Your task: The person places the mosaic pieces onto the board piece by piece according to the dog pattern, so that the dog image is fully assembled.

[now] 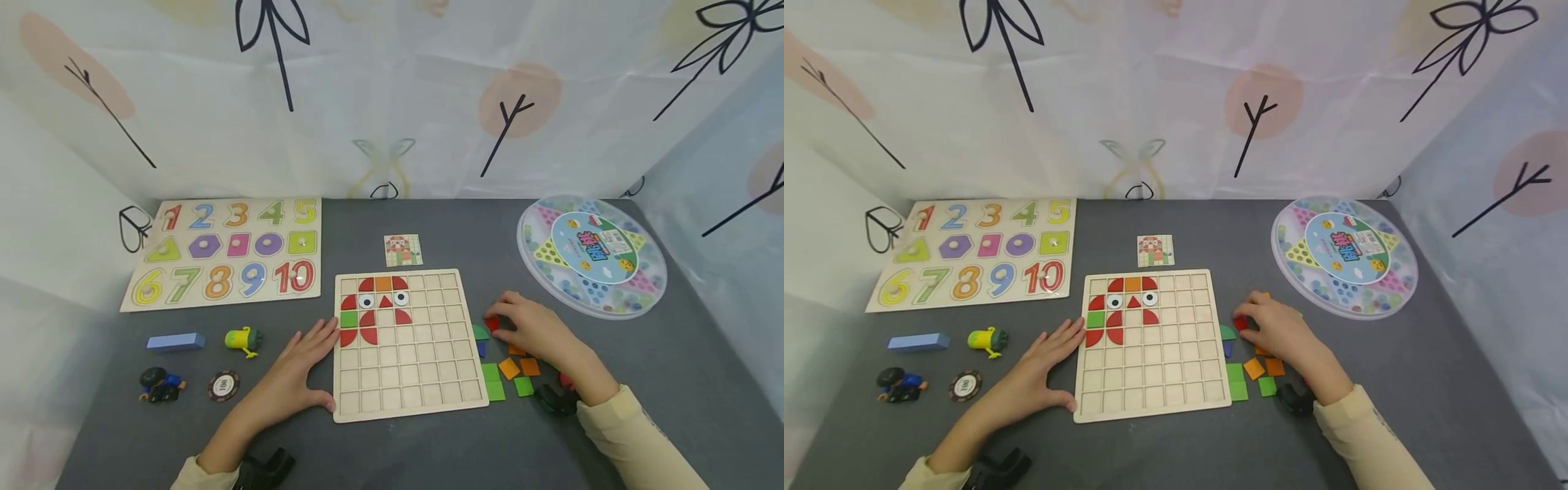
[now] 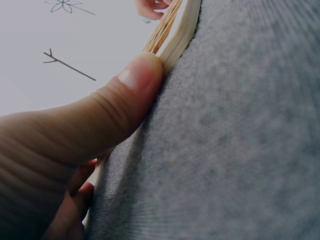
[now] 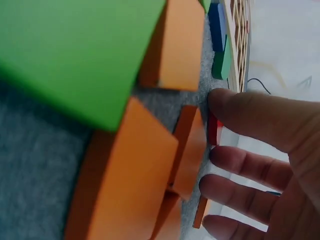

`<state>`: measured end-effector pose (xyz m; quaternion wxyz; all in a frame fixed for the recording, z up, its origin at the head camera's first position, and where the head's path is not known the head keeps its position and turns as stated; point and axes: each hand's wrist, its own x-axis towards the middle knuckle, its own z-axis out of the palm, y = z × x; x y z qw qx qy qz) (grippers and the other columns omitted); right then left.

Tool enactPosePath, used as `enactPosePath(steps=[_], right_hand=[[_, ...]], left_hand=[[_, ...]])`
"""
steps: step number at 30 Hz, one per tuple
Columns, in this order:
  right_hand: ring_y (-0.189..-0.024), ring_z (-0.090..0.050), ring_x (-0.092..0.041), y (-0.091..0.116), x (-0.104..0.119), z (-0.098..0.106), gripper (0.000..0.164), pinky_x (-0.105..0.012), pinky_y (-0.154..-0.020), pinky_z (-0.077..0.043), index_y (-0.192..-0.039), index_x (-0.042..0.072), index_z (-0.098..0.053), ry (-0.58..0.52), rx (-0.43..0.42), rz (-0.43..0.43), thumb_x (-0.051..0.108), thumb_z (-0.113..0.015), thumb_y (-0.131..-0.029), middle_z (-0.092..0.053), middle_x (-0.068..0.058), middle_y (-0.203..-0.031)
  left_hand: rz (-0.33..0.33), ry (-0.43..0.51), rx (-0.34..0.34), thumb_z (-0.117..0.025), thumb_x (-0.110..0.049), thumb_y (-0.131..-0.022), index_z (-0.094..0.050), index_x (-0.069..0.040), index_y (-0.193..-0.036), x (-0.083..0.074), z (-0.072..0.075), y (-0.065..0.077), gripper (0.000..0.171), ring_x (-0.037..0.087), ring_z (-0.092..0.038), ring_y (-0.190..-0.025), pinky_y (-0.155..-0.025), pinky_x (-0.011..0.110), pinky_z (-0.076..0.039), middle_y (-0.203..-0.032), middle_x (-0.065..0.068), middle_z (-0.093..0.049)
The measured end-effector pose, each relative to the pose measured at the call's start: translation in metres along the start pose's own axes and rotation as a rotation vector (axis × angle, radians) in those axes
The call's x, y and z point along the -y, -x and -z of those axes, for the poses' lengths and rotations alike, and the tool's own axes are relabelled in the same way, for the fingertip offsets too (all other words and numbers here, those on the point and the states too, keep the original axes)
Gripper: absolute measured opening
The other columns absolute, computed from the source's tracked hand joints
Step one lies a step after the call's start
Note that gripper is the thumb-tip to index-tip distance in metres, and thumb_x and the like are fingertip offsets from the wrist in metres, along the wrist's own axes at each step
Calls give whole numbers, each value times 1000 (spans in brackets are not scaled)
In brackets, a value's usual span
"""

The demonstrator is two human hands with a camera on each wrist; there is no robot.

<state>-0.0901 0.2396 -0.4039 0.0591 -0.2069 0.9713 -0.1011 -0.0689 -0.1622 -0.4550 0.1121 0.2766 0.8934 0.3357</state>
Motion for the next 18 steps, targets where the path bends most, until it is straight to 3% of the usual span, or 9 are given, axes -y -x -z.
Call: enactPosePath(steps=[6,11,15,18], right_hand=[[-67,-49,-8,-9,17,3,25,-27,-57,-43,-91,17,-62,55,-80,25,31,-70,-72,-53,5,-90],[-61,-45,-6,-32,58,-1,22,-25,-56,-41,-87,16,-62,45,-161,152,30,-69,-71,-55,6,-81],[-61,-44,-5,-51,90,-11,18,-22,-56,-40,-83,18,-62,86,-169,237,31,-67,-72,-54,9,-76],[-62,-46,-5,-61,105,-17,16,-23,-55,-39,-81,19,-62,128,-159,250,31,-66,-72,-54,10,-74]], left_hand=[[-9,-9,-1,-72,-53,-49,-24,-16,-138,1,1,1,108,15,-6,-133,-104,47,-2,-145,-8,-13],[-21,-1,-21,-73,-52,-48,-26,-14,-138,1,2,2,108,18,-8,-133,-103,49,-3,-145,-6,-15],[-28,2,-22,-73,-51,-48,-26,-13,-138,1,1,2,108,19,-8,-133,-103,49,-4,-145,-5,-15],[-30,4,-12,-73,-51,-49,-26,-13,-138,1,0,1,107,19,-7,-133,-103,49,-3,-145,-5,-15]])
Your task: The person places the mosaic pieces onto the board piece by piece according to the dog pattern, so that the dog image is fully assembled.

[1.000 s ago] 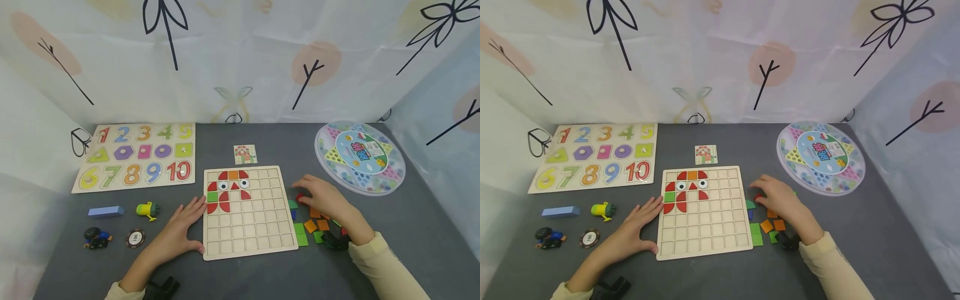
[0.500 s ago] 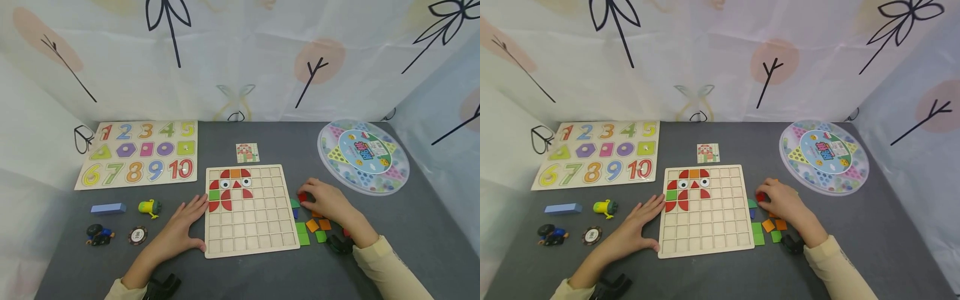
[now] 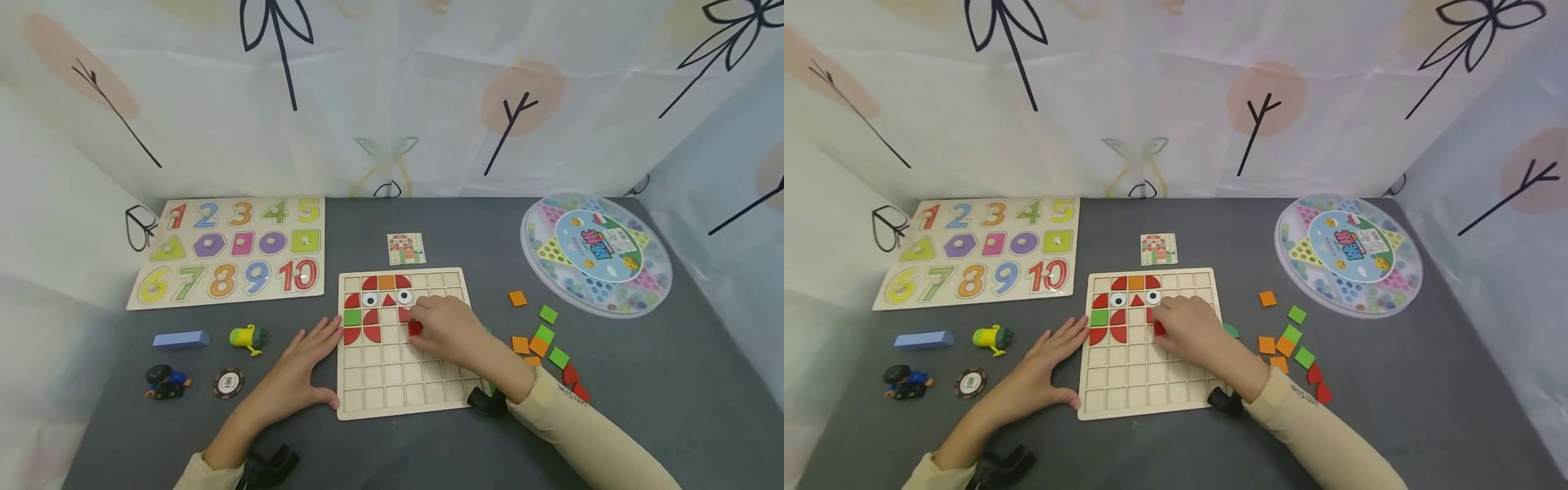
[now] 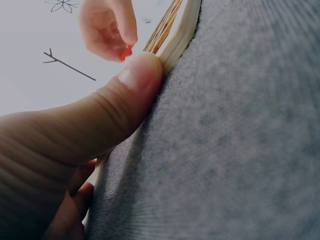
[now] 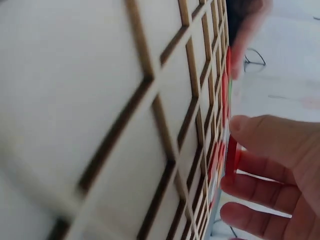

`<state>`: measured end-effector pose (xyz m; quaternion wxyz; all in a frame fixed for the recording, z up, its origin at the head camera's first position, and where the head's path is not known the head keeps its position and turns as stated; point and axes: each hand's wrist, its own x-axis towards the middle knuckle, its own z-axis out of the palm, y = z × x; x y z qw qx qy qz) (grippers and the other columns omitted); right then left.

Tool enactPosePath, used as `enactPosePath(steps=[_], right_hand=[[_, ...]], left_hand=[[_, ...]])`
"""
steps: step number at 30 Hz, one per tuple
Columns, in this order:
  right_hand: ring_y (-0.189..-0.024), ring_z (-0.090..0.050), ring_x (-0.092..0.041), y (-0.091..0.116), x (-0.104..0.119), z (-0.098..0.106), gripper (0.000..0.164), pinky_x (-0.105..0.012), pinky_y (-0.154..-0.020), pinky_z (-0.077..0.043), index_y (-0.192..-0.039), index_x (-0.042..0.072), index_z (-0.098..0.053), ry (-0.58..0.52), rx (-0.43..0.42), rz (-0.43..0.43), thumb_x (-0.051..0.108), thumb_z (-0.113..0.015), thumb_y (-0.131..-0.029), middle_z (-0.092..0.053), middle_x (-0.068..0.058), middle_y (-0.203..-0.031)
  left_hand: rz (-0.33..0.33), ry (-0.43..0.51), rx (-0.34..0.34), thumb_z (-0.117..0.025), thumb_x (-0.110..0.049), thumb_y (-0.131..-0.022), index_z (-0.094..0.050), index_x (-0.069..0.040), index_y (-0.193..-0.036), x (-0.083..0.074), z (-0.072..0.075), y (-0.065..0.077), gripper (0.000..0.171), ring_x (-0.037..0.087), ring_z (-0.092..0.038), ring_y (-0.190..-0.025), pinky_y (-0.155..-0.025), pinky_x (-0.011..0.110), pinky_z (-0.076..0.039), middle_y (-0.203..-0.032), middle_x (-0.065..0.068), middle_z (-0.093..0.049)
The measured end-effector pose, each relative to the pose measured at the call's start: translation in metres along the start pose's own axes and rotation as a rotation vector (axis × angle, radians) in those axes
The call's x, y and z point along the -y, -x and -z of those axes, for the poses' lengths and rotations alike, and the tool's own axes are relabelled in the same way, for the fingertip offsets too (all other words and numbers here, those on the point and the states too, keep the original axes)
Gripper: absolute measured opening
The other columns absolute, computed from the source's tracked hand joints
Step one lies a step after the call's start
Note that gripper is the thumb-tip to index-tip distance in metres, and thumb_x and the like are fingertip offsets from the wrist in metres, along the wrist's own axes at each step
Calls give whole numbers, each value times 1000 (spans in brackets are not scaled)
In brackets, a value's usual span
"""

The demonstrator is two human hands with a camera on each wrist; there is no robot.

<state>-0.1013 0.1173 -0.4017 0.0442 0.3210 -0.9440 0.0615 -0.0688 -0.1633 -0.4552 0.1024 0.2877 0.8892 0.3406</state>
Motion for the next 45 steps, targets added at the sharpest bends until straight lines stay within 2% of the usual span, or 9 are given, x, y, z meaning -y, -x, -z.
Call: enactPosePath(steps=[6,17,22,25,30,32,36,40,45], right_hand=[[-68,-50,-9,-7,7,-4,17,-25,-55,-39,-84,19,-62,63,56,-36,30,-67,-71,-55,8,-78],[-68,-47,-8,-5,10,-2,15,-26,-59,-39,-87,20,-64,4,110,-9,26,-67,-74,-53,7,-78],[-67,-49,-7,-4,6,2,18,-25,-59,-41,-91,20,-66,-21,77,3,24,-68,-73,-55,7,-80],[-69,-52,-9,3,-10,13,23,-26,-61,-44,-95,17,-65,-51,39,-39,22,-69,-73,-57,5,-85],[-77,-57,-17,31,-57,34,31,-32,-61,-47,-103,12,-63,-71,14,-207,19,-69,-73,-58,-2,-97],[-77,-57,-18,44,-76,37,32,-32,-59,-47,-104,11,-62,-77,29,-268,16,-70,-73,-57,-4,-99],[-86,-55,-24,61,-109,34,31,-38,-69,-47,-103,7,-62,-91,98,-330,8,-68,-73,-56,-9,-102],[-90,-54,-27,69,-123,28,26,-42,-73,-46,-101,6,-63,-96,160,-358,5,-66,-75,-56,-10,-101],[-88,-55,-26,70,-123,25,23,-42,-74,-46,-98,7,-64,-74,174,-375,10,-66,-75,-57,-8,-98]], left_hand=[[0,-3,13,-72,-52,-49,-26,-14,-138,-3,-1,-3,107,18,-6,-133,-103,49,-3,-145,-5,-14],[2,-1,18,-73,-51,-49,-25,-15,-138,-4,1,-4,108,17,-6,-133,-104,48,-2,-145,-6,-14],[17,3,12,-74,-49,-48,-26,-14,-138,-4,2,-2,108,17,-6,-133,-103,49,-2,-145,-6,-14],[18,4,4,-75,-49,-47,-26,-13,-137,-3,2,0,109,18,-7,-133,-103,50,-3,-145,-5,-15],[17,-5,3,-74,-50,-47,-26,-13,-138,-2,4,0,109,18,-6,-133,-103,50,-3,-145,-5,-14],[17,-8,3,-74,-50,-47,-26,-14,-138,-1,4,0,109,18,-6,-133,-103,50,-3,-145,-5,-14],[15,-7,-3,-74,-50,-47,-26,-14,-138,0,5,0,109,18,-7,-133,-103,50,-3,-145,-5,-14],[8,-1,4,-73,-51,-48,-25,-14,-138,1,3,0,109,18,-7,-133,-103,49,-3,-145,-6,-14],[-1,-4,5,-73,-51,-48,-25,-14,-138,1,0,-1,109,17,-6,-133,-104,48,-2,-145,-6,-14]])
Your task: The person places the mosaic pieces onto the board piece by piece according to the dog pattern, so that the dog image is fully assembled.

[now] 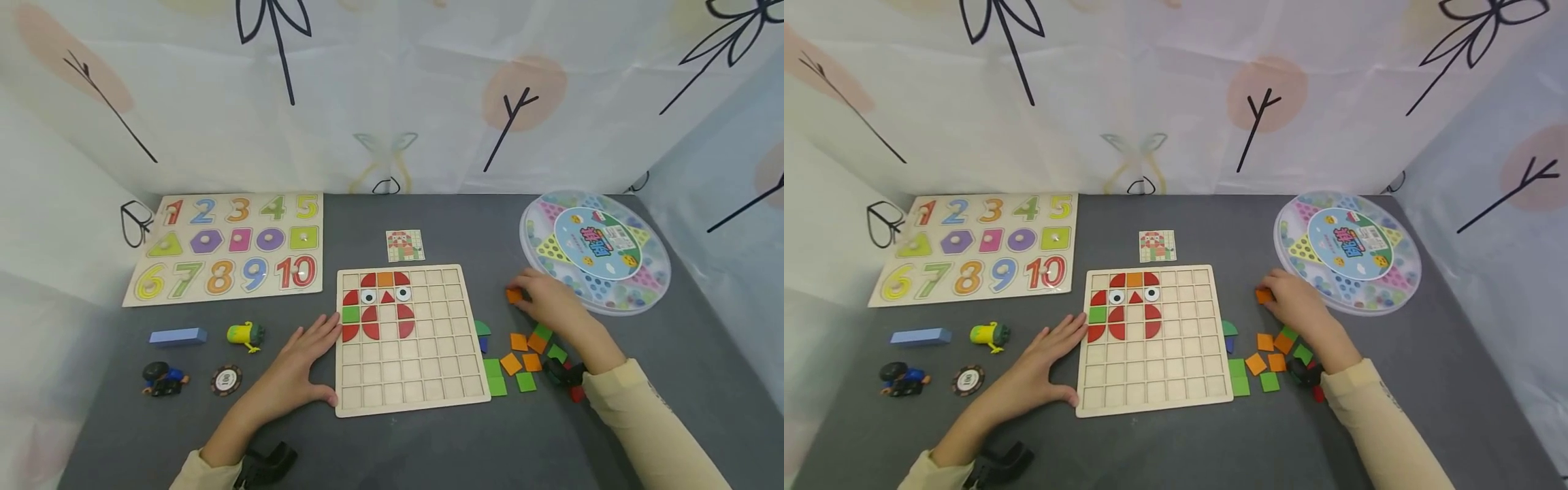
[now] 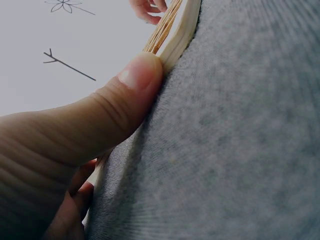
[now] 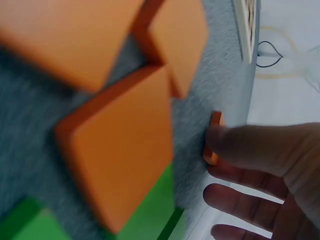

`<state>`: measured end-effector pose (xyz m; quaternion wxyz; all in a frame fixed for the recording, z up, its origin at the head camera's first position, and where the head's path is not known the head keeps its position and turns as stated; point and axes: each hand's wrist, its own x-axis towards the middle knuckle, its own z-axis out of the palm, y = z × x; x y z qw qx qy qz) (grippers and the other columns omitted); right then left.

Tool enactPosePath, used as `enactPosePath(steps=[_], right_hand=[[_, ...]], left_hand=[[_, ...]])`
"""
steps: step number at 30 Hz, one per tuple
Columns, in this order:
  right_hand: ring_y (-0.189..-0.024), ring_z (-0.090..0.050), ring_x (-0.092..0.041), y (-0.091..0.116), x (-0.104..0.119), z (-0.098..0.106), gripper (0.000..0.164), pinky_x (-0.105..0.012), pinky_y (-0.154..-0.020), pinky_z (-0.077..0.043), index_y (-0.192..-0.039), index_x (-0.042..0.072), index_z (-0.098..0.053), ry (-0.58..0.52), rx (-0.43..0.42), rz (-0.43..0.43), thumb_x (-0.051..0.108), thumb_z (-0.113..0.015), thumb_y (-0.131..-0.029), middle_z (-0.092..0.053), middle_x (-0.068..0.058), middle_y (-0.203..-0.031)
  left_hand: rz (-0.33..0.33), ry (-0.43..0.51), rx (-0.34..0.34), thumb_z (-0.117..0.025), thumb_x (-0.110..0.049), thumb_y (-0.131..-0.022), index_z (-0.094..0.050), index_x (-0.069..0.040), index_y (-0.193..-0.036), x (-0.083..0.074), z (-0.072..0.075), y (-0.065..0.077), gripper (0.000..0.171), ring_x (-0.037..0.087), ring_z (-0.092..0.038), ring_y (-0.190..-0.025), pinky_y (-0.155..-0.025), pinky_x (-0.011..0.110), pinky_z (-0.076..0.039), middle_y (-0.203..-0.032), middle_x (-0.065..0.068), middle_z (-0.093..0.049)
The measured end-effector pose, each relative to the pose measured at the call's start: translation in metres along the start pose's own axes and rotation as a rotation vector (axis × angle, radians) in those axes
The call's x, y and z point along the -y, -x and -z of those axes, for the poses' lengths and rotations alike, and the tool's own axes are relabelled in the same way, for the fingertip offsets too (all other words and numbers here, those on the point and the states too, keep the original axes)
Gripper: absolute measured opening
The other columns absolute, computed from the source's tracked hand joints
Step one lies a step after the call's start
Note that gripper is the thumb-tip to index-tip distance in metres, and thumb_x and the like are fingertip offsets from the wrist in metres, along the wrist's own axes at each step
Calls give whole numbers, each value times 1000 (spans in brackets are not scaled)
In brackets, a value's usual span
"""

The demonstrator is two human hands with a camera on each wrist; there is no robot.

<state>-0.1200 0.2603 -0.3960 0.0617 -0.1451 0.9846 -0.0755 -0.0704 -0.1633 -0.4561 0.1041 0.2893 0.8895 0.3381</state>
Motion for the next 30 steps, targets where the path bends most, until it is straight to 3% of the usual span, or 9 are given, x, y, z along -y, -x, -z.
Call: enactPosePath(steps=[6,10,14,18,21,30], right_hand=[[-81,-56,-19,-2,28,1,28,-35,-67,-47,-100,10,-62,1,-80,98,19,-68,-74,-58,-3,-93],[-75,-56,-13,-10,73,3,29,-30,-63,-46,-98,13,-61,-24,-121,218,21,-70,-72,-60,1,-91],[-69,-51,-8,-21,119,-1,23,-25,-61,-44,-90,15,-63,-23,-145,391,21,-72,-70,-59,6,-83],[-65,-48,-6,-28,149,-12,13,-23,-58,-41,-84,18,-64,23,-145,519,20,-68,-72,-55,8,-77],[-65,-48,-7,-31,159,-19,9,-23,-56,-39,-82,19,-64,63,-120,544,20,-66,-73,-53,8,-75],[-71,-53,-9,-38,170,-29,10,-26,-61,-42,-85,20,-66,95,-81,494,25,-66,-76,-57,7,-79]], left_hand=[[-3,-6,2,-73,-51,-48,-25,-14,-138,-1,0,0,109,17,-6,-133,-104,48,-2,-145,-6,-13],[2,-6,4,-73,-51,-48,-25,-14,-138,-2,0,0,109,17,-6,-133,-104,48,-2,-145,-6,-13],[7,-2,0,-73,-51,-47,-24,-14,-138,-2,0,0,109,17,-6,-133,-103,49,-2,-145,-7,-13],[-2,-2,3,-72,-52,-48,-24,-15,-138,-2,-1,0,109,17,-6,-133,-103,50,-3,-145,-6,-13],[-9,-5,5,-71,-53,-48,-23,-15,-138,-1,-1,0,109,17,-6,-133,-103,50,-3,-145,-5,-12],[-9,-7,-4,-72,-53,-49,-23,-15,-139,-1,1,1,108,16,-6,-133,-103,49,-3,-145,-6,-12]])
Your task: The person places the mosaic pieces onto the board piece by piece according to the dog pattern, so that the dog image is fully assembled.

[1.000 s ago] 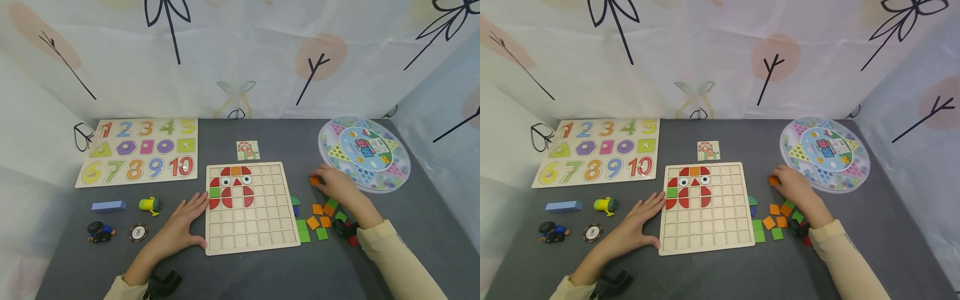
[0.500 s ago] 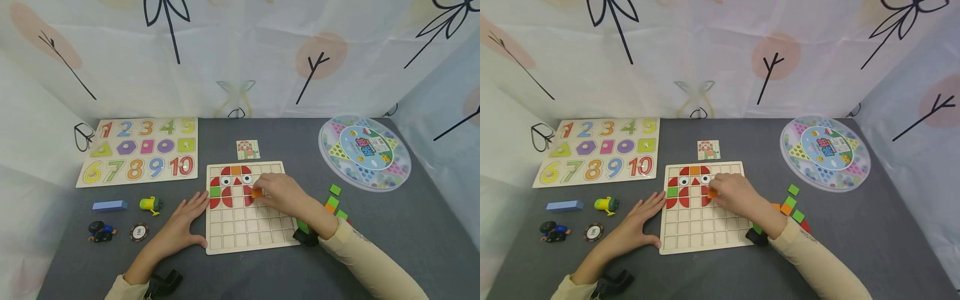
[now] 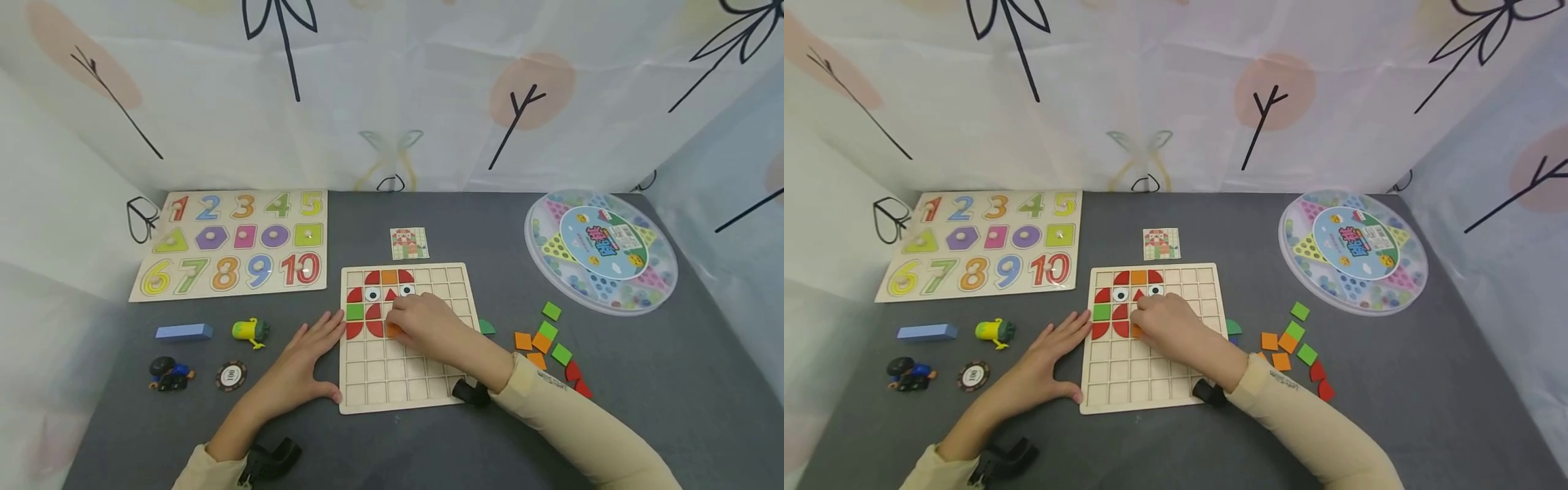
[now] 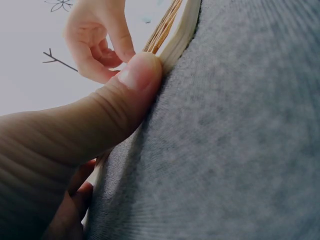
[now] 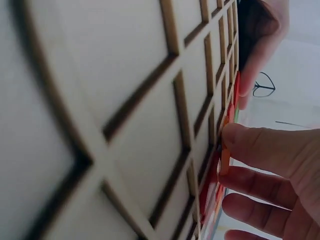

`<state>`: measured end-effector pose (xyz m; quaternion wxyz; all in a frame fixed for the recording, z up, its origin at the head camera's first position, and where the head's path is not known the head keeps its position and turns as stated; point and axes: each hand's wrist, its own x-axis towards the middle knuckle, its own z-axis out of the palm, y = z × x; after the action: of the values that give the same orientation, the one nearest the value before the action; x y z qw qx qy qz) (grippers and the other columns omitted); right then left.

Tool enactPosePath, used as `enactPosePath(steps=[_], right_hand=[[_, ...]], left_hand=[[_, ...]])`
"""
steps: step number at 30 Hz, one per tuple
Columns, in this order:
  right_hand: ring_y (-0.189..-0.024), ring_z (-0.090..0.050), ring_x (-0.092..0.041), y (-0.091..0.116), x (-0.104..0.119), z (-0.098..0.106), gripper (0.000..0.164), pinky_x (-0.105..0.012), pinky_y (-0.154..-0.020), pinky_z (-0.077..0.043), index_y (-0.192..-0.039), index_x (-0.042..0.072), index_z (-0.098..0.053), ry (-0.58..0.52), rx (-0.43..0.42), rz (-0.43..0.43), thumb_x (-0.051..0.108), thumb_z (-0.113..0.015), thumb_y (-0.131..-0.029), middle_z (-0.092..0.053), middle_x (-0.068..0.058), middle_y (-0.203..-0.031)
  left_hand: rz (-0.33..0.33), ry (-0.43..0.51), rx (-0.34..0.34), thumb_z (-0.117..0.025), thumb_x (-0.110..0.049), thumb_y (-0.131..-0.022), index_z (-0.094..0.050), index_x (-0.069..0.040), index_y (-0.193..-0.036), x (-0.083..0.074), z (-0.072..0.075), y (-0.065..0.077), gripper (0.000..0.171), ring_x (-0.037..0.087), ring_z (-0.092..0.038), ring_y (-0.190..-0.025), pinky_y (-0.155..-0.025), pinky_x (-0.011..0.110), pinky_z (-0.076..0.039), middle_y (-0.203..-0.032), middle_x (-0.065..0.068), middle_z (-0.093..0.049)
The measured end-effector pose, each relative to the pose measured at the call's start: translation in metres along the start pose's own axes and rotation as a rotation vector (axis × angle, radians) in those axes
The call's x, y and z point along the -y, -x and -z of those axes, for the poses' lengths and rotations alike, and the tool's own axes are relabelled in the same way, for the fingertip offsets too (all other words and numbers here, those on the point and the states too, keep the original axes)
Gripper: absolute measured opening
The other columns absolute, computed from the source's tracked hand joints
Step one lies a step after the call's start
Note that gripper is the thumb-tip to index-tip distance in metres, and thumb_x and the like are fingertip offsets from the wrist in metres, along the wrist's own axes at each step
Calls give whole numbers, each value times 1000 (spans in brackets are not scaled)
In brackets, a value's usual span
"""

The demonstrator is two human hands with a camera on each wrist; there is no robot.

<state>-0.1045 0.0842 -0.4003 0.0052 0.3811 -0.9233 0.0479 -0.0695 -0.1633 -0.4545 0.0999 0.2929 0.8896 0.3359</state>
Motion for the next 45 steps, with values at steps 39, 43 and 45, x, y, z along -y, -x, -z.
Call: enactPosePath(steps=[39,43,45], right_hand=[[-72,-53,-17,175,-111,20,31,-34,-56,-44,-104,11,-62,-137,49,-654,18,-68,-74,-58,-4,-86],[-69,-51,-16,173,-107,23,35,-33,-53,-43,-107,10,-59,-121,107,-665,18,-68,-74,-55,-5,-88],[-69,-51,-16,170,-103,26,34,-33,-54,-42,-106,10,-58,-112,84,-650,17,-67,-74,-55,-4,-88]], left_hand=[[15,19,7,-74,-49,-48,-24,-14,-138,1,1,-2,109,18,-5,-133,-103,49,-2,-145,-5,-13],[14,17,11,-74,-49,-48,-23,-15,-139,1,0,-2,109,18,-5,-133,-103,49,-2,-145,-6,-12],[7,19,10,-74,-50,-48,-23,-15,-139,1,0,-3,109,18,-5,-133,-103,49,-2,-145,-6,-12]])
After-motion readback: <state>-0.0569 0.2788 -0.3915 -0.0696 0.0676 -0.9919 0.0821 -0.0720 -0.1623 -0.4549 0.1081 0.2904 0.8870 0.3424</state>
